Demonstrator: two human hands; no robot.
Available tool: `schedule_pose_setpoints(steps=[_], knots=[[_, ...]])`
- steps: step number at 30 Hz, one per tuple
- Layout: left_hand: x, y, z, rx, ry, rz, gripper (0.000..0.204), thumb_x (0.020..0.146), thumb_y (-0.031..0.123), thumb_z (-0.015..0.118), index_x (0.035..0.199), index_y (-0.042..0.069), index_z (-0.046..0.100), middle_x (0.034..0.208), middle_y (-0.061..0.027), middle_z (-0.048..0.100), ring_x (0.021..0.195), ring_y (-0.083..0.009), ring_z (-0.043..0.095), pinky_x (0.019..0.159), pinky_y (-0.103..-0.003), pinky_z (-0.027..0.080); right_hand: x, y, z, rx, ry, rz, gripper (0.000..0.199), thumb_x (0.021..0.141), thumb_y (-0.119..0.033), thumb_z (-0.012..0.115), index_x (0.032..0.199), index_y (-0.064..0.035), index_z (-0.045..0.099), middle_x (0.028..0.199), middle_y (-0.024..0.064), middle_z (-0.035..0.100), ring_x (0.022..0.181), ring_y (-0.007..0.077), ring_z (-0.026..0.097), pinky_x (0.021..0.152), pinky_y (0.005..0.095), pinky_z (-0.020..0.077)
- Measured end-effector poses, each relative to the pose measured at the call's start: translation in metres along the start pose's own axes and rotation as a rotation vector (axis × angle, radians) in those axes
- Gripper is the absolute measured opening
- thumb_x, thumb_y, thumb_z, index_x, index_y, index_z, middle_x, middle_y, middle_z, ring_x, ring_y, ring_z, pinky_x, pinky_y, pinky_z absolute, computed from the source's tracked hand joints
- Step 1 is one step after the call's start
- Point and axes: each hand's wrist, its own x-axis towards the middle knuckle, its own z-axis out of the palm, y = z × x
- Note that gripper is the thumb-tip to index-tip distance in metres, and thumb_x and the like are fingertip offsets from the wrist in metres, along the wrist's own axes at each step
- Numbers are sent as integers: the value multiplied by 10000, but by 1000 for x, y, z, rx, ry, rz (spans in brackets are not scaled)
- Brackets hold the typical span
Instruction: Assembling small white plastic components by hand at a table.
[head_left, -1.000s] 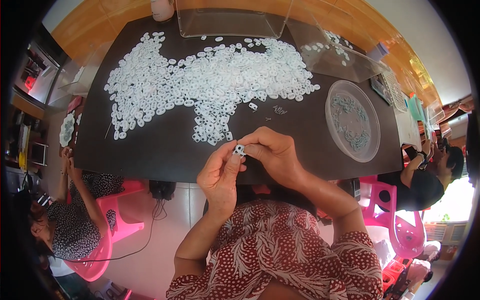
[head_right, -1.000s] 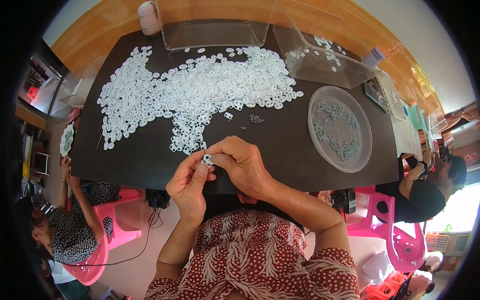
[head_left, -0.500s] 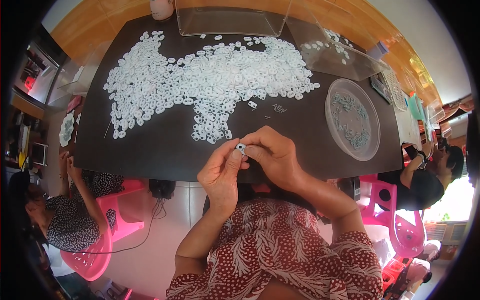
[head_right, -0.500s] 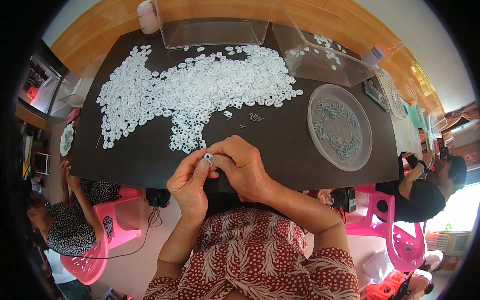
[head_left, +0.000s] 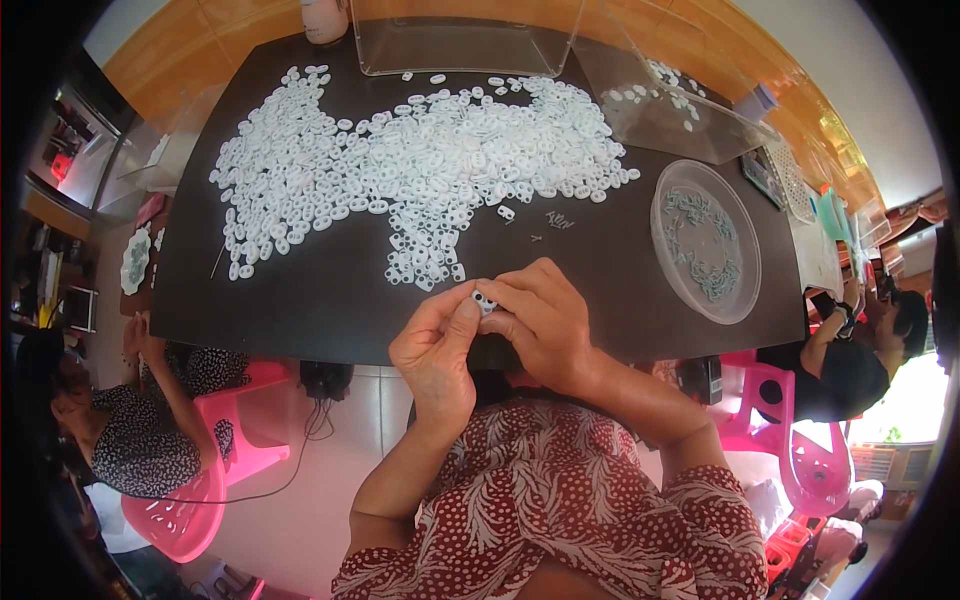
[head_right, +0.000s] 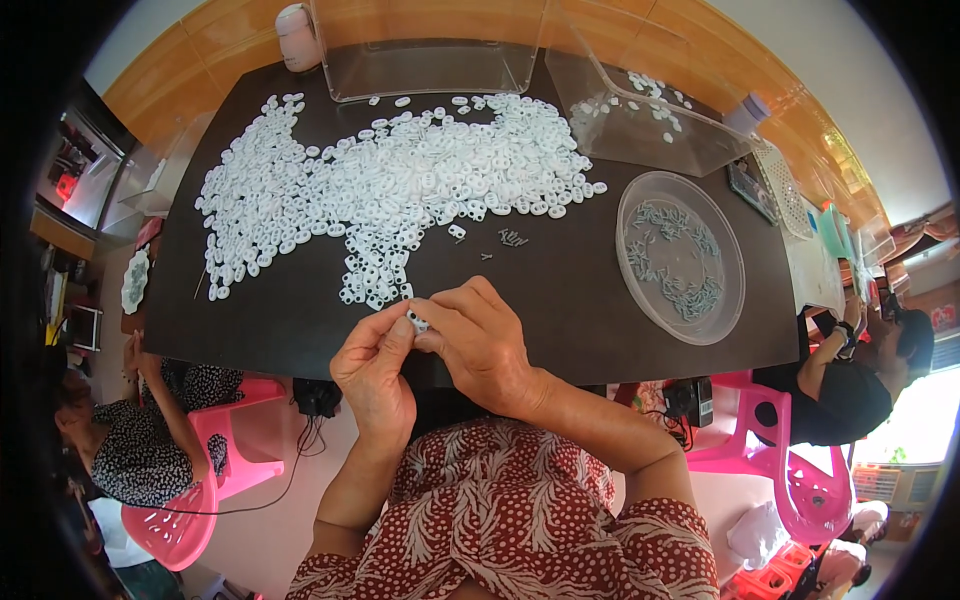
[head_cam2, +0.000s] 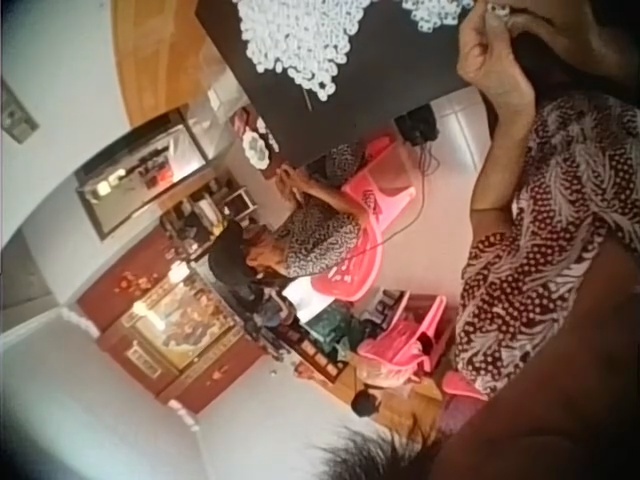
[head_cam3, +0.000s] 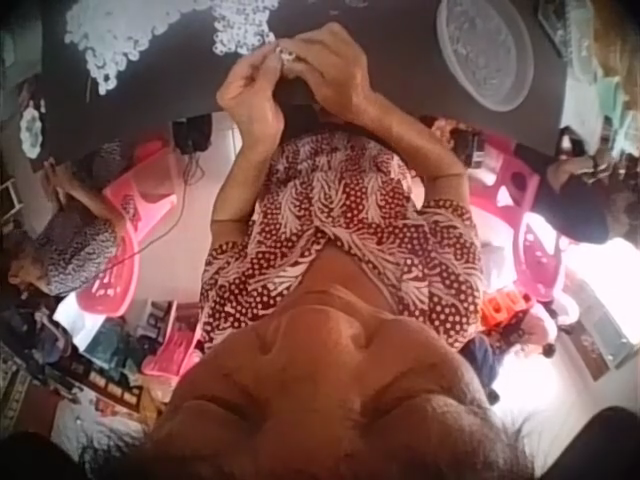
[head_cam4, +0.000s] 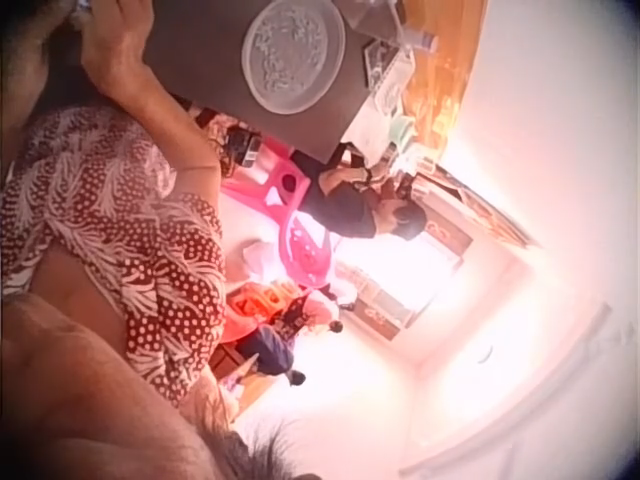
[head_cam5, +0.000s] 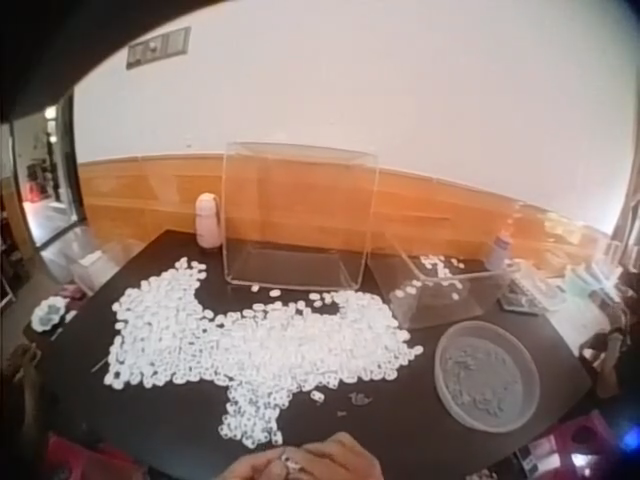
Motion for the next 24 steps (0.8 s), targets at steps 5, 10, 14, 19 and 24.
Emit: schedule_pose_setpoints(steps=[5,10,14,19,24], knots=[[0,2,3,6,3,-10,156,898,14,599,1030,-56,641,905,-56,654,765,-75,580,702,-198,486,-3,-3,1,42,41,107,323,657,2,728,967,21,639,863,107,627,711,253,542,606,327,462],[2,3,1,40,-13,1,146,897,13,600,1020,-53,641,881,-47,643,748,-76,576,691,-197,483,-4,1,4,45,39,49,297,670,13,711,957,32,634,833,113,634,694,251,542,601,325,460],[1,3,-4,58,-61,-30,154,895,22,608,1027,-49,642,870,-35,623,745,-76,566,681,-195,477,-4,2,3,27,68,-18,295,671,22,703,956,43,629,834,117,632,687,249,539,593,324,457],[0,4,-7,177,-141,106,207,891,46,616,1071,-51,642,846,-18,581,713,-87,523,647,-205,446,-6,1,1,95,52,-2,303,677,23,698,968,54,622,831,120,627,669,247,531,582,326,452],[0,-8,-14,290,-148,285,233,893,92,625,1082,-43,644,848,2,558,743,-71,499,683,-192,411,-6,-3,3,124,68,-4,313,685,20,701,982,62,615,831,124,619,664,244,524,573,321,446]])
